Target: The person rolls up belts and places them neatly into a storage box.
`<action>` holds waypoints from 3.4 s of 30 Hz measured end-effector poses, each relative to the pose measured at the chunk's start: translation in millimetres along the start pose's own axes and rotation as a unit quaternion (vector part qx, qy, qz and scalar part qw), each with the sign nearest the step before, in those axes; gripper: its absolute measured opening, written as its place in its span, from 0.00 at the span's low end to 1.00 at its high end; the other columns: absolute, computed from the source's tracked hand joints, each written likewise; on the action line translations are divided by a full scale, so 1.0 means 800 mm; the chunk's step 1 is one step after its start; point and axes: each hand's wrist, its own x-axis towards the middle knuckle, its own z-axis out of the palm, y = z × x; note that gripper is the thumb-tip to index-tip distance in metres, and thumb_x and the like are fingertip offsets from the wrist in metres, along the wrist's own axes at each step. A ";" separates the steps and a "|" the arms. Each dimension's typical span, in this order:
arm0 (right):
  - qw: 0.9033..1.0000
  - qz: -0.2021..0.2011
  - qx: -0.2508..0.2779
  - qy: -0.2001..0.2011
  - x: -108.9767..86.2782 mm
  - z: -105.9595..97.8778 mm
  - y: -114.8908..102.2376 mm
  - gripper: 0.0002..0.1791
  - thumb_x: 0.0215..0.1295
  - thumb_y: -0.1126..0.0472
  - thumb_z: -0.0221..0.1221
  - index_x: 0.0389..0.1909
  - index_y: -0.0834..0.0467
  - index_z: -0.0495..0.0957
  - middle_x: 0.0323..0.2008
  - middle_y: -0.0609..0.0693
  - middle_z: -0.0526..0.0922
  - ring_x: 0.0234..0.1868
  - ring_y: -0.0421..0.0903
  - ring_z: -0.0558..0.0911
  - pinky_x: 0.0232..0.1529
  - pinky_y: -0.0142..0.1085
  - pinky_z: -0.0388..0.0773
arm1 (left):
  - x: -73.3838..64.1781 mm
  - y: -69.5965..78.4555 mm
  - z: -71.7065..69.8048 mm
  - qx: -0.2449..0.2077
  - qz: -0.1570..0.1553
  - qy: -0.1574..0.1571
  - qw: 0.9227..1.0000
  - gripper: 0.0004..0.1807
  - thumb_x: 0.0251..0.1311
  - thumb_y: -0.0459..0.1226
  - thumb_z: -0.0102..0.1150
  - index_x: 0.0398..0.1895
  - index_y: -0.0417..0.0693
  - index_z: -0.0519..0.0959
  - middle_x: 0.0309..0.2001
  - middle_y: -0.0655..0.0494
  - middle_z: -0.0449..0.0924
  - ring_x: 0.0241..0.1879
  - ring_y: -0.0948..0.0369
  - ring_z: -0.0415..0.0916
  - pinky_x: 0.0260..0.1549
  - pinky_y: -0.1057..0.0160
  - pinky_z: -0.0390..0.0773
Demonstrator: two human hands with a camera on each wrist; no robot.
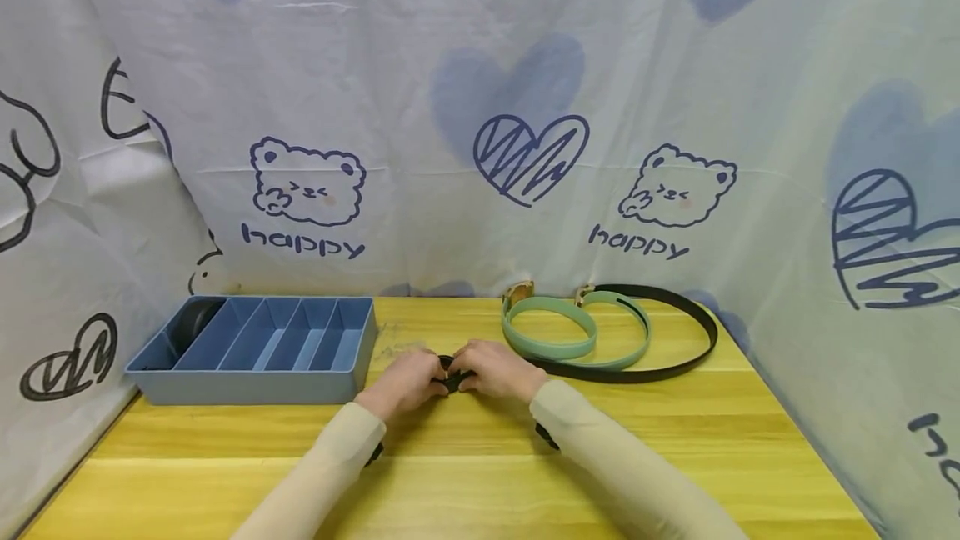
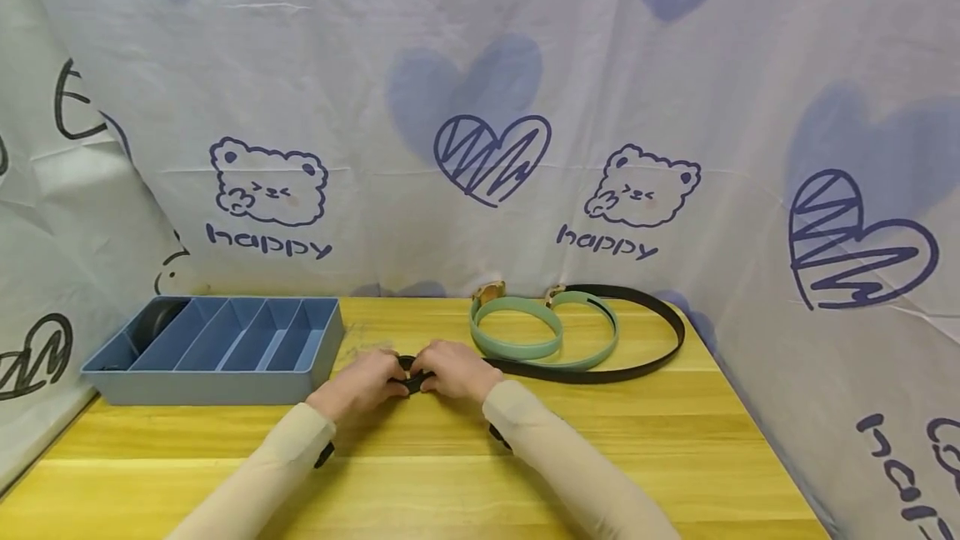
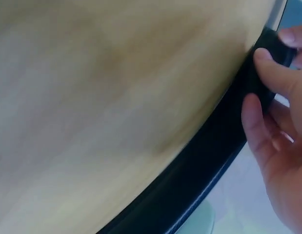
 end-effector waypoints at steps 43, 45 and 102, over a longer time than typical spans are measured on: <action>1.000 0.020 0.010 -0.011 -0.015 -0.003 0.016 0.20 0.60 0.48 0.66 0.52 0.46 0.83 0.46 0.44 0.79 0.42 0.38 0.78 0.40 0.31 0.77 | 0.012 0.001 0.014 -0.029 0.016 0.005 0.999 0.09 0.58 0.44 0.68 0.36 0.51 0.89 0.51 0.48 0.83 0.47 0.51 0.82 0.47 0.54 0.81; 1.000 0.021 0.002 -0.018 -0.016 -0.003 0.020 0.22 0.59 0.47 0.66 0.55 0.45 0.81 0.51 0.43 0.79 0.47 0.39 0.79 0.44 0.33 0.78 | 0.011 -0.001 0.012 -0.037 0.019 -0.004 0.999 0.09 0.59 0.43 0.68 0.38 0.49 0.89 0.56 0.46 0.80 0.52 0.49 0.80 0.52 0.52 0.79; 1.000 0.001 0.016 -0.001 -0.020 -0.014 0.023 0.17 0.56 0.47 0.69 0.44 0.49 0.87 0.42 0.43 0.88 0.40 0.39 0.84 0.41 0.32 0.80 | 0.017 0.006 0.010 -0.057 0.020 -0.028 0.998 0.10 0.58 0.46 0.68 0.39 0.53 0.88 0.39 0.58 0.86 0.38 0.61 0.81 0.41 0.61 0.79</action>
